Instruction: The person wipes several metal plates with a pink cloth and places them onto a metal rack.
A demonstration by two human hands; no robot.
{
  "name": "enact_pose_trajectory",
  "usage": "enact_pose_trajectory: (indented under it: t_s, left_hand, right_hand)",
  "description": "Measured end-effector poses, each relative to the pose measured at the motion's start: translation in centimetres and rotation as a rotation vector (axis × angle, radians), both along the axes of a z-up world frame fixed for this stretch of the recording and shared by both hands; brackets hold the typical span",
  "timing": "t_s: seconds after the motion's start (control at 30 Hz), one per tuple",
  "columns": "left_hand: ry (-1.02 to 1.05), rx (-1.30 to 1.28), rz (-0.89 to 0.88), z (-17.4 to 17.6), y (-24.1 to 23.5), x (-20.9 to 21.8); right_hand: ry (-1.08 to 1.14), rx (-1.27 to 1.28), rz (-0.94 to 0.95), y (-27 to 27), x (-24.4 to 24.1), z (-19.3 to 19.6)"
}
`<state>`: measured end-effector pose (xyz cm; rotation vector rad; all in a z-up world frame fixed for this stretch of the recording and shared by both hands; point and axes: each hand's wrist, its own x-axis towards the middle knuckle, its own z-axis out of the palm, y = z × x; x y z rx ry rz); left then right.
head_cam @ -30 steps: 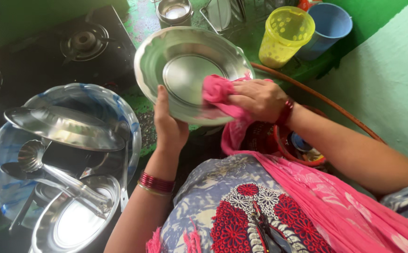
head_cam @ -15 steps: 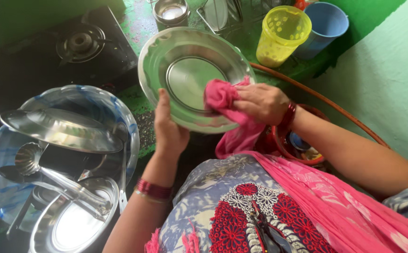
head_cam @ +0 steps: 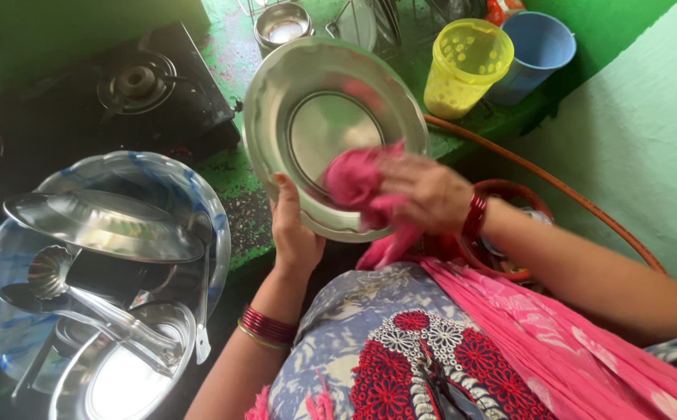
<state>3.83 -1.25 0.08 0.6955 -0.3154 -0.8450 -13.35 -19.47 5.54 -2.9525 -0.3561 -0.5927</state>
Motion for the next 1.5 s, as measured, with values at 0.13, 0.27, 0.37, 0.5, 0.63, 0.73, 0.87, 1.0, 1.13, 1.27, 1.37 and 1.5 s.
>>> enact_pose_trajectory:
  t_s: [0.13,0.27,0.37,0.5,0.63,0.73,0.87,1.0,1.13,1.27,1.37,1.5]
  left_hand:
    - [-0.047,-0.084,-0.152,0.8,-1.0,-1.5]
    - [-0.112,-0.138,-0.257,0.1,-3.4,-4.8]
    - [-0.271,-0.092,-0.250,-0.3,-4.8,-6.5]
    - [-0.058,-0.089,-0.320,0.4,-5.8,-7.6]
    - [-0.204,-0.057,-0.204,0.5,-7.2,-7.6]
    - [-0.351,-0.093,-0.092,-0.4,-8.8,-7.6]
    - [-0.393,-0.054,-0.072,-1.5,-10.1,-5.5]
    - [-0.560,0.095,0.142,1.2,-11.4,-1.4]
    - [-0.390,-0.063,0.238,6.7,-12.5,1.8]
    - [-0.500,-0.125,0.157,9.9,-13.4,5.1]
    - [-0.477,-0.196,-0.018,12.2,-15.0,7.6]
    - [-0.740,-0.094,-0.370,13.0,-16.8,10.6]
  right_hand:
    - [0.157,-0.148,0.060,-1.7,0.8,-1.3]
    - [0.011,0.270,0.074,-0.3,2.7,-2.2]
    - [-0.336,-0.096,-0.033,-4.0,5.0,-1.5]
    - [-0.247,-0.004,-0.509,-10.3,2.9,-1.3]
    - [-0.127,0.236,-0.865,-14.3,-1.9,-5.4]
    - [-0.195,0.345,-0.950,-16.0,-5.2,-10.0]
    - [-0.144,0.795,-0.883,-14.5,-7.7,-13.0]
    - [0.001,1.015,-0.865,-10.6,-8.5,-9.6]
    - [0.078,1.203,-0.593,-8.8,-8.0,-6.7]
    - [-0.024,1.273,-0.443,-10.1,-7.4,-7.8]
    - [-0.029,1.743,-0.509,-11.6,-7.5,-4.9]
    - [-0.263,1.335,-0.540,-15.1,-6.5,-0.4]
